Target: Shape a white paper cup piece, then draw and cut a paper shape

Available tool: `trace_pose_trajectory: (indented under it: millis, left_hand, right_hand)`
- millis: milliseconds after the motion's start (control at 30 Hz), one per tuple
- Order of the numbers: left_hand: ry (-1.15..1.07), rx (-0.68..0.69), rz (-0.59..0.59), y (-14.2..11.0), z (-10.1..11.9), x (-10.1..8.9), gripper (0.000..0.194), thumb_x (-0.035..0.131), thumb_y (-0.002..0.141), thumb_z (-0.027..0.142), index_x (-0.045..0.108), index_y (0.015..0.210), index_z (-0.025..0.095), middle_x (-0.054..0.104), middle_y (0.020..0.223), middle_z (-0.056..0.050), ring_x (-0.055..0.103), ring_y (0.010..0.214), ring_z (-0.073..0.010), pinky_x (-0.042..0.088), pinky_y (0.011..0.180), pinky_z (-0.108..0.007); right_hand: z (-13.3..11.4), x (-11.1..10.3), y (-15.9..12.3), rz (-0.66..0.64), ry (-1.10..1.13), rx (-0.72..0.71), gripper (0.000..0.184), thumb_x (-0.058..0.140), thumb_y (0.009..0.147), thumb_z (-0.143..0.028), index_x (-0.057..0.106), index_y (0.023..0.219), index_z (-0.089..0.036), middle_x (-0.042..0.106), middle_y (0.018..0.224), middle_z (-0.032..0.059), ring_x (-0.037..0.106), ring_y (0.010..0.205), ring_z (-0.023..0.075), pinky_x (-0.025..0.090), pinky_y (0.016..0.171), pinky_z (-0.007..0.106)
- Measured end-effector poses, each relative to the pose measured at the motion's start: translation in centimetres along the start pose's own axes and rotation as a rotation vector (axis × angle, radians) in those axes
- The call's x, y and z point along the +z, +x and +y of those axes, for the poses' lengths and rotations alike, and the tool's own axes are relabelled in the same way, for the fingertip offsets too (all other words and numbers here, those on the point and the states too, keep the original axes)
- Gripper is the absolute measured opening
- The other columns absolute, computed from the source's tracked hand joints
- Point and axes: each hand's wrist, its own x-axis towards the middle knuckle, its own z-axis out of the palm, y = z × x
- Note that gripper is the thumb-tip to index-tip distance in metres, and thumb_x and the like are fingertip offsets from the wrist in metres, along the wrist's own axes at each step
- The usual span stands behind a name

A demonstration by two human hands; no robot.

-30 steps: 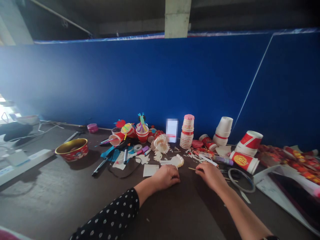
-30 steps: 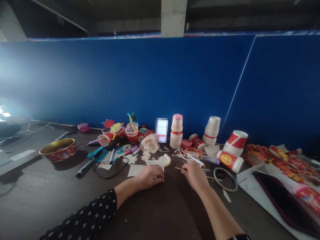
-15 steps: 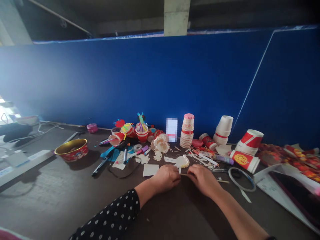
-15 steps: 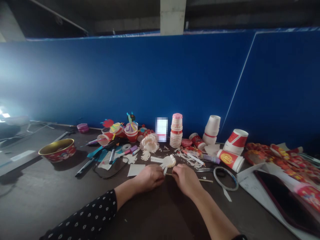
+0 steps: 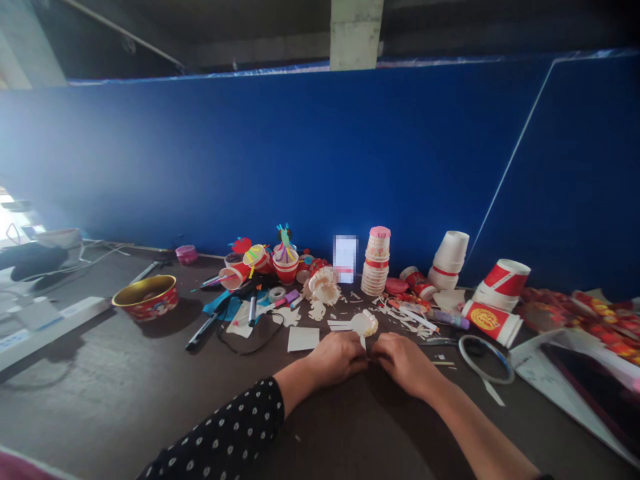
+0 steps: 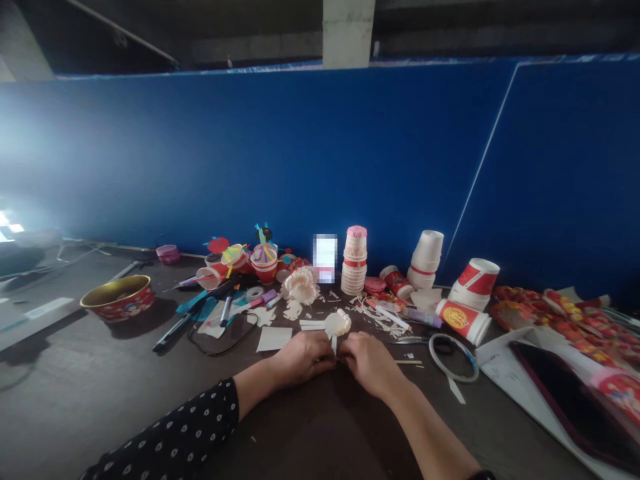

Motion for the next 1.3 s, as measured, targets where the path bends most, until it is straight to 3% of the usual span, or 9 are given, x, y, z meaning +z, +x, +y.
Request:
trace_pose_trajectory:
  millis: [400, 800, 1300]
  left_hand:
    - [0.045, 0.091, -0.018, -0.1, 0.0, -0.3, 0.025, 0.042, 0.086, 0.031, 0.063, 0.083, 0.017, 0.061, 0.083, -0.005, 0.055, 0.077, -0.0151, 0.041, 0.070, -0.023]
    - [0.035, -0.329, -0.120, 0.7, 2.2, -0.9, 0.020, 0.044, 0.079, 0.022, 0.063, 0.078, 0.016, 0.064, 0.082, -0.007, 0.058, 0.077, -0.0190, 0.044, 0.067, -0.026]
    - [-0.063, -0.328, -0.066, 0.8, 1.7, -0.7, 0.019, 0.048, 0.079, 0.024, 0.065, 0.076, 0.017, 0.065, 0.080, -0.005, 0.058, 0.077, -0.0178, 0.042, 0.070, -0.025]
  right_hand:
    - [0.3, -0.4, -0.2, -0.012, -0.013, -0.013, 0.020, 0.045, 0.074, -0.011, 0.063, 0.072, -0.021, 0.061, 0.074, 0.0020, 0.054, 0.074, 0.0165, 0.036, 0.066, 0.025]
    - [-1.0, -0.1, -0.1, -0.001, 0.001, 0.065, 0.015, 0.051, 0.074, -0.017, 0.065, 0.073, -0.021, 0.062, 0.079, 0.0025, 0.055, 0.077, 0.0160, 0.036, 0.066, 0.023]
    - [-1.3, 0.9, 0.3, 0.032, 0.037, 0.196, 0.015, 0.051, 0.073, -0.018, 0.066, 0.072, -0.021, 0.064, 0.077, 0.0020, 0.058, 0.074, 0.0143, 0.035, 0.063, 0.021]
